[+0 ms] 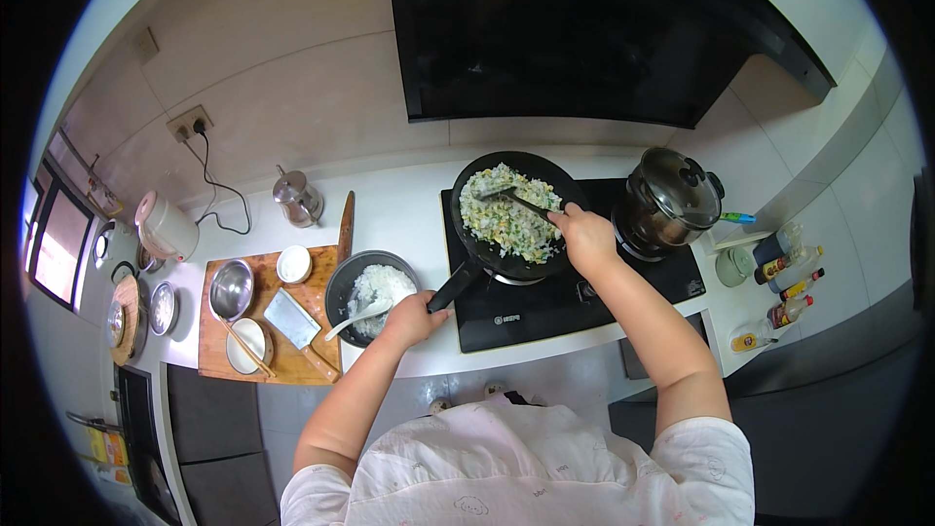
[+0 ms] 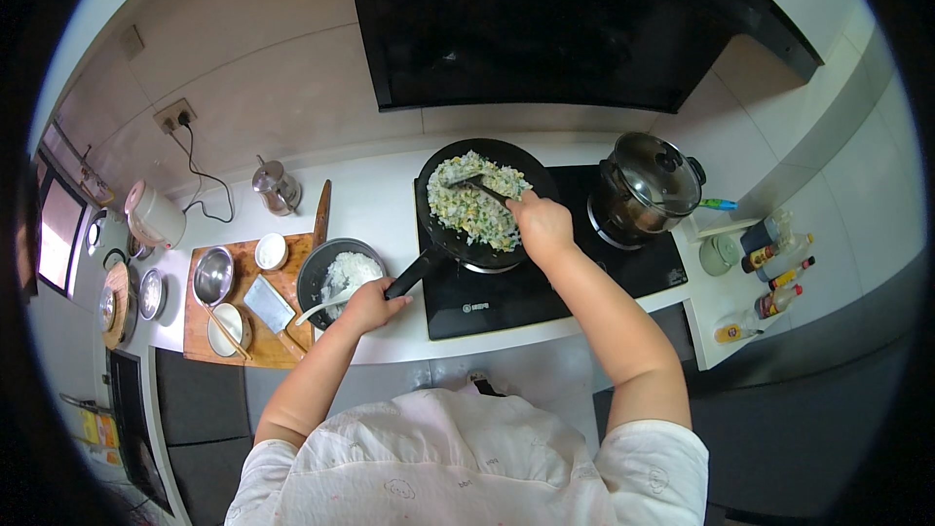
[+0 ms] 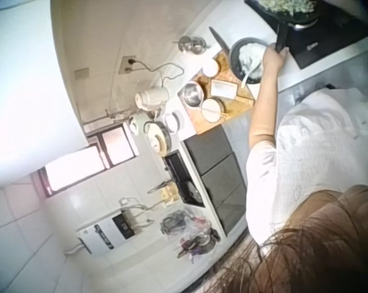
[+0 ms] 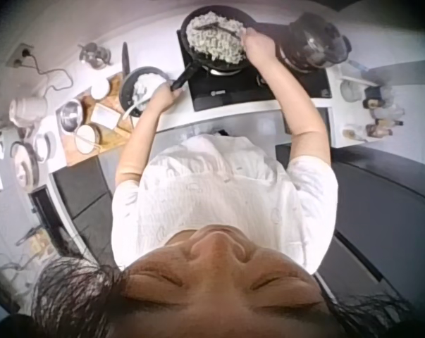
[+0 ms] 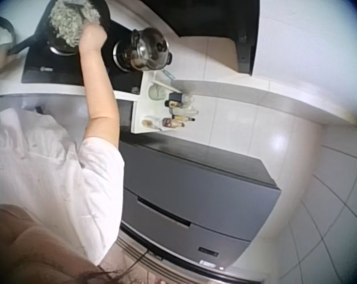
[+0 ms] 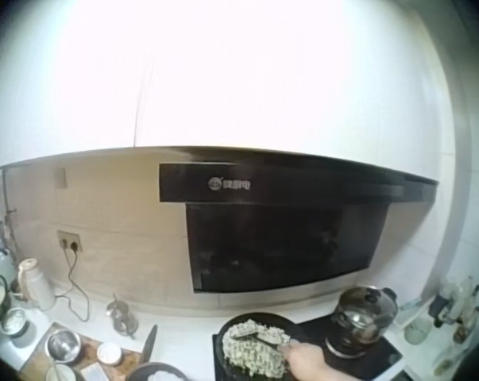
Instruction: The person stirs a mixture of rice and vegetables in a frying pan on a stove using a spatula. They then scoop cooked white rice from a separate bowl and add it to the pan, continuing to stir the ingredients together. Finally, the person places the bowl of remaining rice into the refrigerator.
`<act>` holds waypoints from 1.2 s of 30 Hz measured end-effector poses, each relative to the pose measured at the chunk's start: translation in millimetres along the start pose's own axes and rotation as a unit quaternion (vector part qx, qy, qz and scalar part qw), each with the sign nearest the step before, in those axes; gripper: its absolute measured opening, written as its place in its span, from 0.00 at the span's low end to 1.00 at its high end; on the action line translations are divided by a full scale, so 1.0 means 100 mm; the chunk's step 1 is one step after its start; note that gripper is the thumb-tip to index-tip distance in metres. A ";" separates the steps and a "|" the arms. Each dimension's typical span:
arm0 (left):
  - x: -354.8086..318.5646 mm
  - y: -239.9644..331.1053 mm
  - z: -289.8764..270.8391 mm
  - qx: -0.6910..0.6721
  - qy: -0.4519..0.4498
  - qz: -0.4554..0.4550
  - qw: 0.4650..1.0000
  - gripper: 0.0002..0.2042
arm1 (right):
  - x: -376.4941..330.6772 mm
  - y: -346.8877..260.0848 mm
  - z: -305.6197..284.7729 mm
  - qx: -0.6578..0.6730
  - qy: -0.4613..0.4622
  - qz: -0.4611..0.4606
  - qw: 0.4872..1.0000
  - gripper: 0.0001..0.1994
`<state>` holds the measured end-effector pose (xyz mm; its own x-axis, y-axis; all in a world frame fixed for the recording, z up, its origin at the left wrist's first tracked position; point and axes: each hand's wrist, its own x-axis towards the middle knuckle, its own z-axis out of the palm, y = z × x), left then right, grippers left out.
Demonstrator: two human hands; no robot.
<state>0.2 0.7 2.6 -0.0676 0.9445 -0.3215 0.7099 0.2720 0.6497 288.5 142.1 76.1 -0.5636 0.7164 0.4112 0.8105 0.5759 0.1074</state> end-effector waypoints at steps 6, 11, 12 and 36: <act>0.07 -0.19 0.12 -0.036 0.030 0.036 0.998 0.16 | -0.44 0.19 -0.48 0.007 -0.050 -0.024 0.998 0.16; 0.05 -0.16 0.11 -0.038 0.029 0.025 0.999 0.17 | -0.38 0.27 -0.60 -0.017 -0.015 0.007 1.000 0.16; 0.05 -0.15 0.11 -0.032 0.029 0.025 0.999 0.17 | -0.34 0.26 -0.56 -0.019 -0.002 0.016 1.000 0.16; -0.01 -0.02 0.02 -0.006 0.002 0.001 1.000 0.18 | -0.11 0.01 -0.05 -0.053 -0.041 0.042 0.997 0.10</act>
<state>0.4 -0.9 0.5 -0.0701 0.9456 -0.3176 0.7022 0.2729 0.6576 296.2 132.8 76.6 -0.5007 0.7927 0.3477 0.8652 0.4709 0.1723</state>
